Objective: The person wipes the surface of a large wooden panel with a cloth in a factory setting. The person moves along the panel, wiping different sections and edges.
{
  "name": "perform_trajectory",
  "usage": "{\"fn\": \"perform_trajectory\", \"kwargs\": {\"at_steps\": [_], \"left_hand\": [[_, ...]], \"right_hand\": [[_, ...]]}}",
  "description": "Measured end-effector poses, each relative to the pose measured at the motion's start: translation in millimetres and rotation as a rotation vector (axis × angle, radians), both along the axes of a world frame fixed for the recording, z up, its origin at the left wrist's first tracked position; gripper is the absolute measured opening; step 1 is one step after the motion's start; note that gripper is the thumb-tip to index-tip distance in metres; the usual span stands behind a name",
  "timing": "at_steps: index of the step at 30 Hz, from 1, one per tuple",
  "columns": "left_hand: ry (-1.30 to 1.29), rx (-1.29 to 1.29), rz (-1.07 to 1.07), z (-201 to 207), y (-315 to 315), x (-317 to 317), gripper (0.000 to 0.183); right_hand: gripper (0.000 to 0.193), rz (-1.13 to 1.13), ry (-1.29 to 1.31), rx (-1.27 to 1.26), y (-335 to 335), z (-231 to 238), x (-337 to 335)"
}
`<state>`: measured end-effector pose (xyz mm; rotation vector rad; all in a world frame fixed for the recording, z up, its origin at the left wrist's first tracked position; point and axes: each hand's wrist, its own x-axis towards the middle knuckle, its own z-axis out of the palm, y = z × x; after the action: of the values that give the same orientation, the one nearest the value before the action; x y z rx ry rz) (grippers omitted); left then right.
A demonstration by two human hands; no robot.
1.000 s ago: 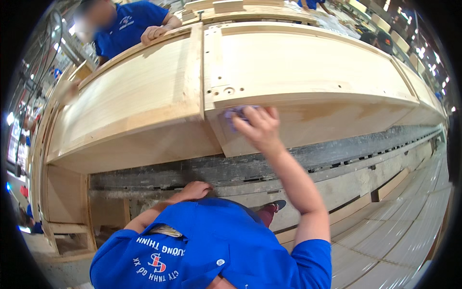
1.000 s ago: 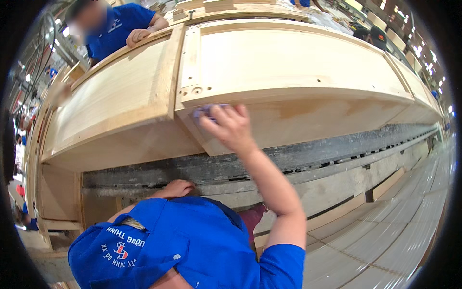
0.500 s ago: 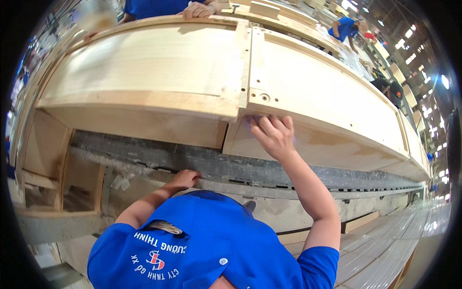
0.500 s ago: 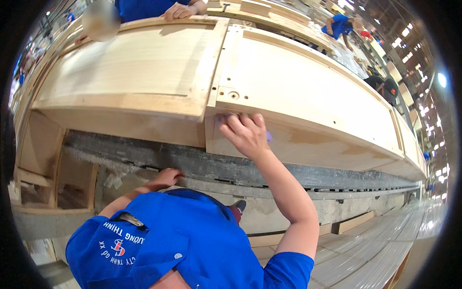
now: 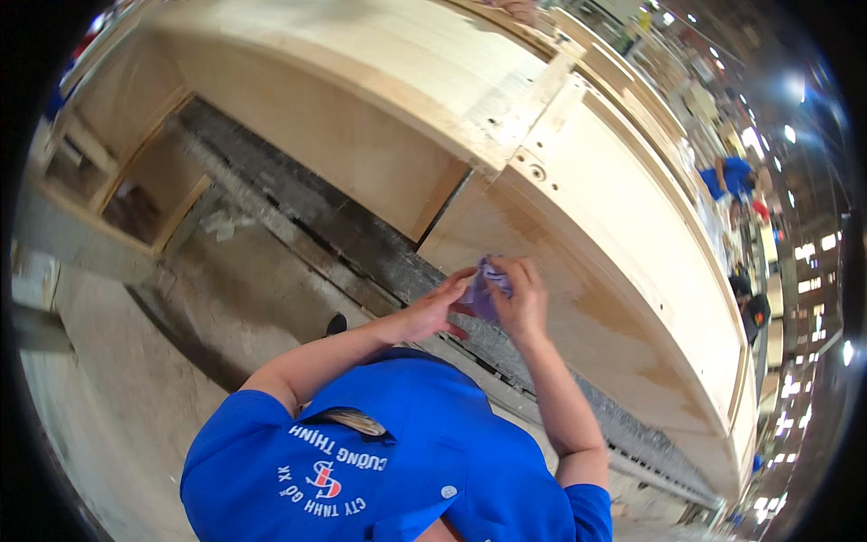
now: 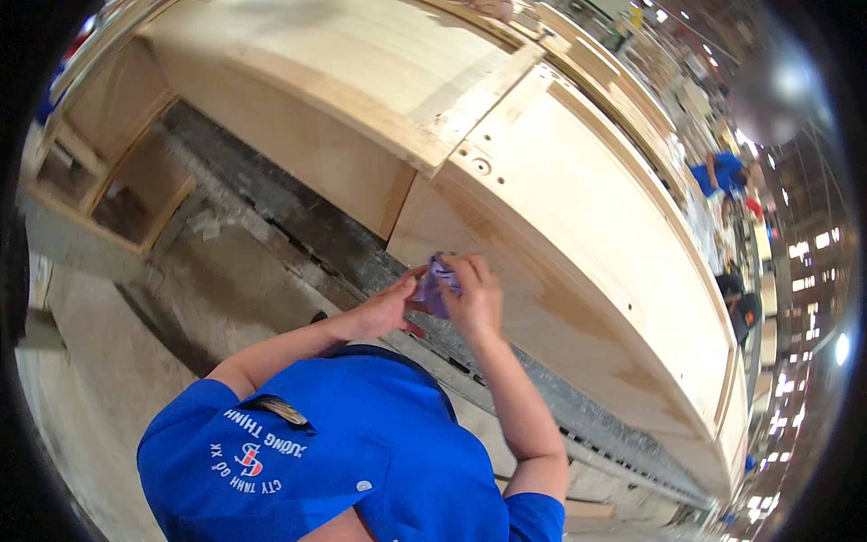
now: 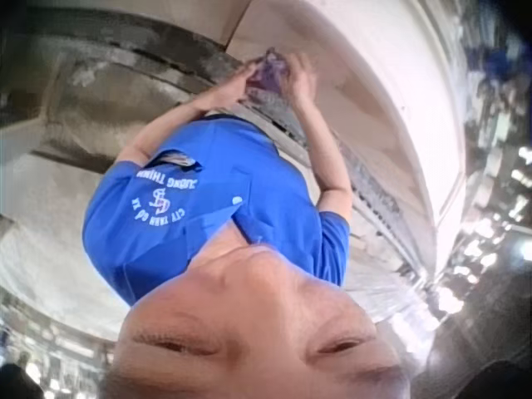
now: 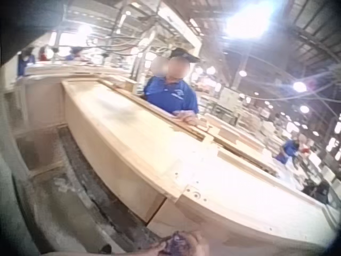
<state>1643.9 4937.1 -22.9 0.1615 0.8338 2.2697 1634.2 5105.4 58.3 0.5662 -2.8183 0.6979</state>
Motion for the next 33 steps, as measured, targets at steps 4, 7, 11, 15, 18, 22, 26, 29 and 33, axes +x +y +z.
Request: {"fn": "perform_trajectory", "kwargs": {"at_steps": [4, 7, 11, 15, 18, 22, 26, 29, 33], "left_hand": [[-0.036, 0.182, 0.472, -14.1, 22.1, 7.6, 0.041], [0.096, 0.045, 1.033, -14.4, -14.0, -40.6, 0.035], [0.331, 0.088, 1.475, 44.4, -36.7, -125.5, 0.037], [0.346, -0.744, 1.836, 52.9, -18.0, -147.9, 0.039], [0.589, -0.82, 1.607, 45.0, 24.7, -130.5, 0.041], [0.361, -0.779, 1.603, 53.8, 2.0, -148.5, 0.038], [0.047, -0.715, 1.794, 73.9, -22.3, -161.3, 0.036], [0.293, -0.754, 1.692, 69.2, 27.2, -142.9, 0.037], [0.052, -0.714, 1.782, 86.9, -39.0, -169.6, 0.038]], "right_hand": [[0.048, 0.125, -0.135, -0.217, -14.4, -24.1, 9.6], [0.047, 0.018, -0.193, -0.263, 11.3, -20.8, 28.5], [0.044, -0.136, -0.477, -0.388, 85.4, -63.0, 52.7], [0.037, -0.105, -0.636, -0.202, 108.7, -98.3, 60.1], [0.034, -0.138, -0.633, -0.124, 113.5, -107.5, 75.2], [0.033, -0.198, -0.543, -0.042, 132.3, -104.0, 61.6], [0.032, -0.243, -0.549, -0.198, 124.0, -96.9, 54.4], [0.031, -0.291, -0.612, -0.31, 162.6, -133.2, 82.5], [0.031, -0.217, -0.614, -0.143, 157.5, -139.4, 90.2]]}}
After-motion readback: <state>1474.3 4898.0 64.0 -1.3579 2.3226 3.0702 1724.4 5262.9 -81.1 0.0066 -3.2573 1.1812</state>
